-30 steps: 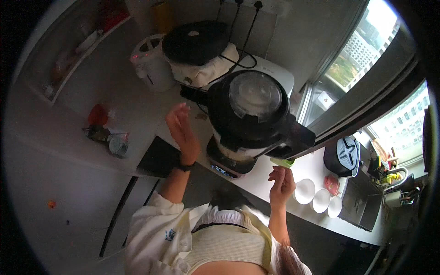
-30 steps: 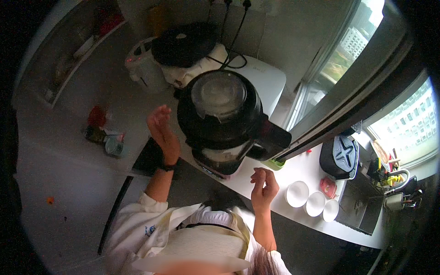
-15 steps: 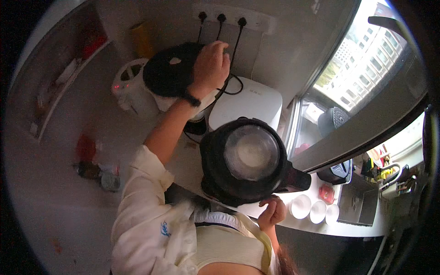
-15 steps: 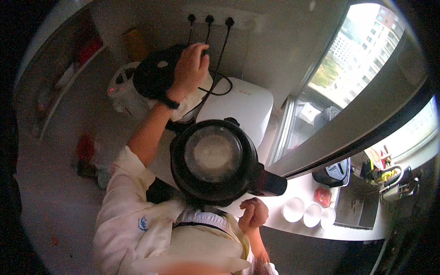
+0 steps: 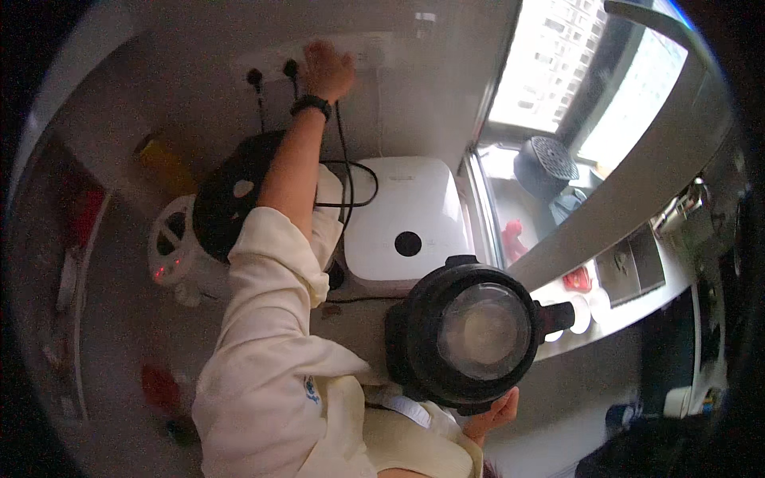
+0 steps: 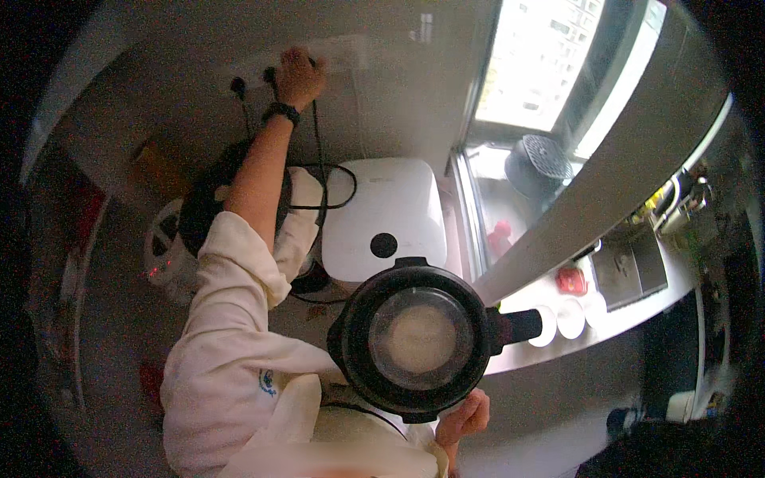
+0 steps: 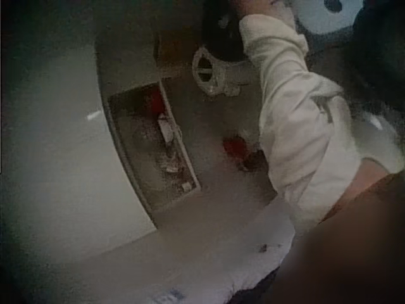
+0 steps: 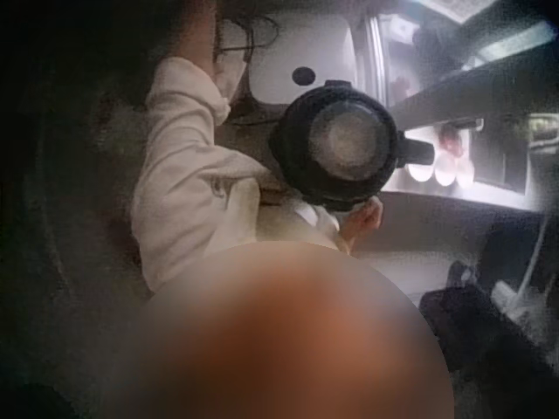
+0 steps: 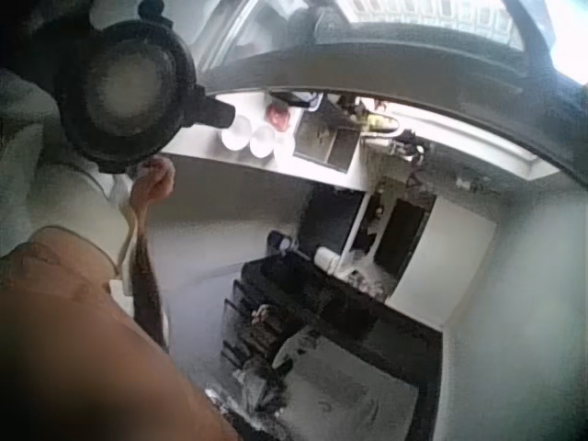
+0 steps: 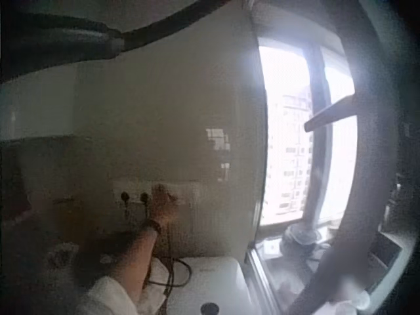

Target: The person retrieves three white bowls from a cabinet and places them on the counter. They then pour a white liquid from a blender into each bowl, wipe the counter with a cloth, and rinse the blender in the sink.

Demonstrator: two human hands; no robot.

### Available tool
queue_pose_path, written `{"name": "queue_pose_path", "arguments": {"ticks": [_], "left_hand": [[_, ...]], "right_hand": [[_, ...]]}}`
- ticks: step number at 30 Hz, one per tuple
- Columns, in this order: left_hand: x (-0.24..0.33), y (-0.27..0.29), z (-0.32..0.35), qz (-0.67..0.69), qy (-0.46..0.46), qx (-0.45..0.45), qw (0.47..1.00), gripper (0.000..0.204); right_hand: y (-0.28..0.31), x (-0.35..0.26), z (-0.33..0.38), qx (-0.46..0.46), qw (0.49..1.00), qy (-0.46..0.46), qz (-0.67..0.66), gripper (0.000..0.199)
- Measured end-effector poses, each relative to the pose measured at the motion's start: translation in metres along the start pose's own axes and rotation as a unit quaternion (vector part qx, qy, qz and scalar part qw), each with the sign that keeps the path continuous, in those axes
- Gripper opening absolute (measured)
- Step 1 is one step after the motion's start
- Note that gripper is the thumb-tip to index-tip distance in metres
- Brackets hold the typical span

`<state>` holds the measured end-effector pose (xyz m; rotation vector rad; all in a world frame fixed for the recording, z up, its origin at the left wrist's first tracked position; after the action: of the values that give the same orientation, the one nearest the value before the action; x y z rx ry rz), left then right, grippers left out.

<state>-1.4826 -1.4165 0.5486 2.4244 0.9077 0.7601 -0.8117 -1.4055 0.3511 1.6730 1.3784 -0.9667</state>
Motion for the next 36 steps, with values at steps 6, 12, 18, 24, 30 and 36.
{"name": "queue_pose_path", "arguments": {"ticks": [6, 12, 18, 24, 30, 36], "left_hand": [[-0.010, -0.029, -0.008, -0.093, -0.057, -0.038, 0.993, 0.081], [0.029, 0.051, 0.027, 0.311, 0.056, -0.007, 0.949, 0.054], [0.137, 0.240, 0.167, 0.568, 0.048, 0.027, 0.821, 0.052], [0.151, 0.328, 0.288, 0.472, -0.082, 0.040, 0.877, 0.040], [0.139, 0.329, 0.391, 0.468, 0.215, 0.183, 0.837, 0.033], [0.298, 0.369, 0.383, 0.680, 0.027, 0.203, 0.704, 0.010]], "right_hand": [[0.001, -0.032, 0.000, -0.012, 1.000, -0.017, 0.013, 0.036], [-0.014, -0.054, -0.043, 0.029, 0.996, 0.050, -0.062, 0.023], [-0.060, -0.071, -0.112, 0.000, 0.982, 0.120, -0.143, 0.050], [-0.109, -0.059, -0.124, -0.337, 0.877, -0.063, -0.336, 0.062], [-0.138, -0.060, -0.129, -0.488, 0.804, -0.099, -0.325, 0.083], [-0.149, -0.038, -0.123, -0.567, 0.694, -0.160, -0.414, 0.078]]}}
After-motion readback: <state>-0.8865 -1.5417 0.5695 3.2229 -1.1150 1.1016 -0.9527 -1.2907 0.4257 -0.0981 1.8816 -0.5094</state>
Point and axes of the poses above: each hand's wrist, its own z-axis away from the middle knuckle, its own y-axis out of the back of the hand, x = y × z, the point moved 8 cm from there along -z, towards the middle knuckle, and after that the axes turned 11 degrees about x, right-handed, at the moved point
